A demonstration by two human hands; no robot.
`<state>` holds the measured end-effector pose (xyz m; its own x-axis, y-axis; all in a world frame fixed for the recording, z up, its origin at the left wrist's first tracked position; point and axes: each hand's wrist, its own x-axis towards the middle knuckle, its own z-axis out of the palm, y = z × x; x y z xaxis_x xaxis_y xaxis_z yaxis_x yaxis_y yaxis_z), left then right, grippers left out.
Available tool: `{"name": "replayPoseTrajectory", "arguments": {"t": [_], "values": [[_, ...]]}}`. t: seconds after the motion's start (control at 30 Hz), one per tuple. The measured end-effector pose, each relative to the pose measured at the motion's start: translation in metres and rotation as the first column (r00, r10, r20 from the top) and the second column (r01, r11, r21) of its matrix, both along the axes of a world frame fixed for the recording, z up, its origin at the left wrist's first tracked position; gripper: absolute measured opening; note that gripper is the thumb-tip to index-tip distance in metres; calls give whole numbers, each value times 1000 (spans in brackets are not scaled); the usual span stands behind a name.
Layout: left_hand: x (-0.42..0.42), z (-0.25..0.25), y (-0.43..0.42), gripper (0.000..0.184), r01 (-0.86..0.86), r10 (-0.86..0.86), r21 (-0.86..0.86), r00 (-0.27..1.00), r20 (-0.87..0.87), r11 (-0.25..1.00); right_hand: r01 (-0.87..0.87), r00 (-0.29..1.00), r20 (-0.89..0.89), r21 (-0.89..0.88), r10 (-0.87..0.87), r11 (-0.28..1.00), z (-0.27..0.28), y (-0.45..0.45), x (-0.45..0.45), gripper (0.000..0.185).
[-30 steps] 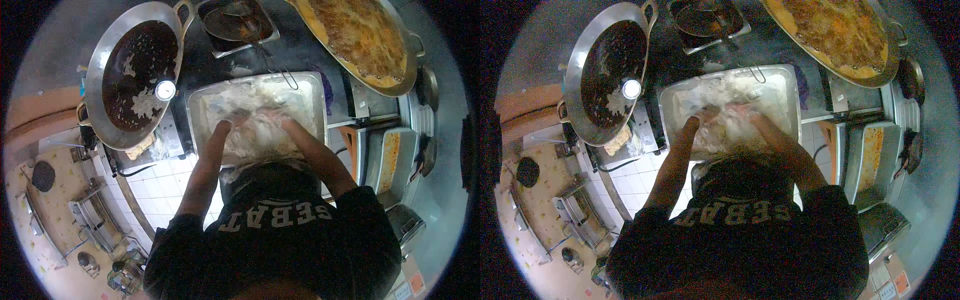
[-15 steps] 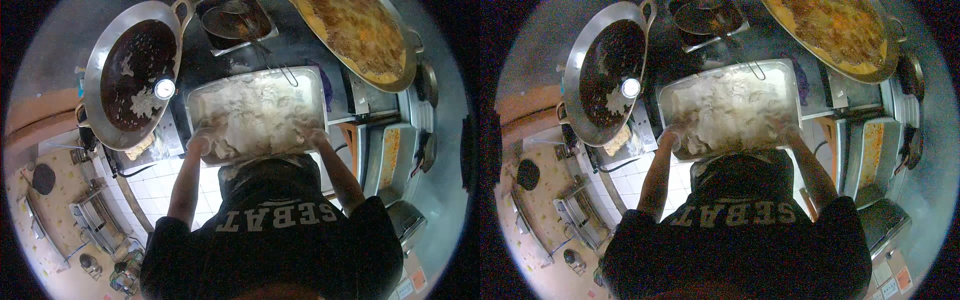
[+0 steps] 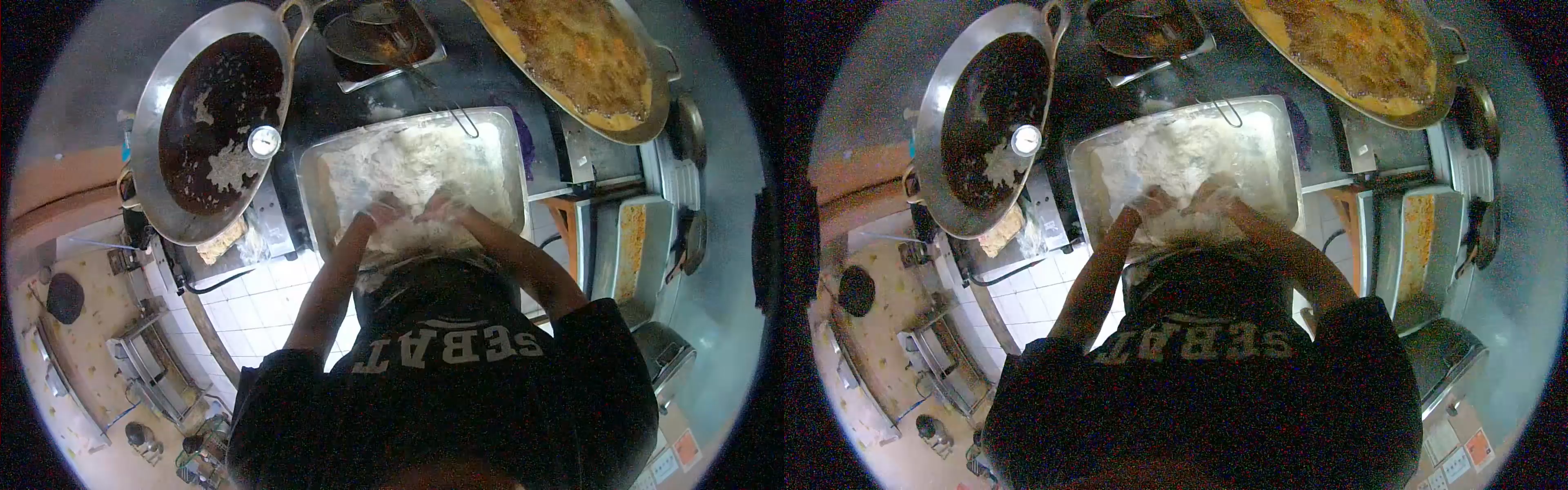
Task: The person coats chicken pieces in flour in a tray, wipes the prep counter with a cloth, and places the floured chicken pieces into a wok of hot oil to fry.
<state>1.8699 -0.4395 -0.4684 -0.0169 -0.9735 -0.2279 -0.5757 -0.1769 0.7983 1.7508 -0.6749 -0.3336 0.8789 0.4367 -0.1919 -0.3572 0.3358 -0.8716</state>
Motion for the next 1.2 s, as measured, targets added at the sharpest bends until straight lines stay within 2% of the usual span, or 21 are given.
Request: {"name": "replayPoseTrajectory", "arguments": {"t": [0.03, 0.07, 0.13, 0.17, 0.2, 0.23, 0.33, 0.4, 0.43, 0.47, 0.57, 0.67, 0.73, 0.8, 0.87, 0.9, 0.93, 0.97, 1.0, 1.07, 1.2], "values": [[0, 1, 3, 49, -109, 129, 105, 969, -212, 989, -6, 977, -206, -255, -49, 967, 8, 0, 4, 76], [0, 4, 4, 54, -191, 270, 226, 877, -398, 955, 4, 958, -269, -343, -103, 939, 14, 0, 6, 75], [-10, 10, 8, 58, -240, 413, 360, 727, -548, 901, 23, 926, -325, -453, -189, 891, 27, -4, 8, 72], [-3, 67, -2, 58, -264, 330, 309, 925, -188, 914, 38, 927, -314, -460, -202, 887, 33, -8, 9, 71], [1, 130, -16, 57, -278, 244, 307, 959, 146, 910, 50, 929, -301, -470, -213, 881, 38, -10, 10, 70], [2, 176, -26, 56, -313, 215, 325, 929, 301, 892, 57, 934, -286, -472, -214, 880, 47, -12, 11, 68], [10, 276, -44, 54, -328, 101, 435, 878, 468, 839, 49, 949, -252, -474, -189, 879, 82, -20, 7, 65], [19, 314, -50, 54, -287, 68, 628, 935, 349, 723, 38, 955, -244, -464, -169, 885, 104, -32, 5, 62], [23, 318, -44, 54, -283, 66, 633, 937, 343, 720, 42, 954, -246, -457, -172, 888, 114, -41, 6, 61], [34, 322, -34, 52, -314, 252, 487, 949, 191, 815, 49, 947, -260, -461, -188, 886, 120, -50, 8, 60], [70, 281, 3, 44, -511, 515, 256, 855, 58, 821, 80, 875, -363, -543, -319, 836, 133, -75, 19, 57], [96, 186, 30, 46, -544, 496, 266, 838, 230, 796, -15, 665, -555, -680, -501, 733, 164, -69, 40, 54], [95, 139, 35, 47, -497, 398, 308, 855, 332, 812, -2, 797, -430, -704, -424, 710, 123, -61, 41, 54], [87, 116, 24, 48, -429, 320, 335, 887, 334, 839, 79, 924, -247, -625, -293, 776, 99, -47, 47, 55], [72, 108, 10, 50, -345, 262, 346, 928, 266, 873, 113, 963, -162, -479, -214, 870, 92, -28, 54, 57], [65, 105, 2, 50, -309, 243, 335, 944, 223, 890, 102, 943, -238, -456, -232, 884, 93, -19, 57, 58], [57, 99, -6, 51, -278, 228, 322, 956, 185, 905, 37, 813, -508, -443, -285, 896, 96, -14, 61, 57], [44, 99, -12, 52, -256, 215, 303, 963, 162, 918, 9, 597, -722, -428, -348, 904, 97, -9, 65, 56], [35, 99, -16, 53, -253, 213, 294, 964, 162, 922, -89, 720, -657, -408, -225, 908, 70, -7, 59, 57], [21, 111, -23, 54, -283, 230, 281, 951, 207, 917, -90, 780, -602, -376, -169, 922, 23, -6, 42, 57], [15, 169, -45, 58, -488, 380, 331, 860, 342, 807, 127, 641, -670, -388, -374, 913, 34, -23, 40, 68]]}}
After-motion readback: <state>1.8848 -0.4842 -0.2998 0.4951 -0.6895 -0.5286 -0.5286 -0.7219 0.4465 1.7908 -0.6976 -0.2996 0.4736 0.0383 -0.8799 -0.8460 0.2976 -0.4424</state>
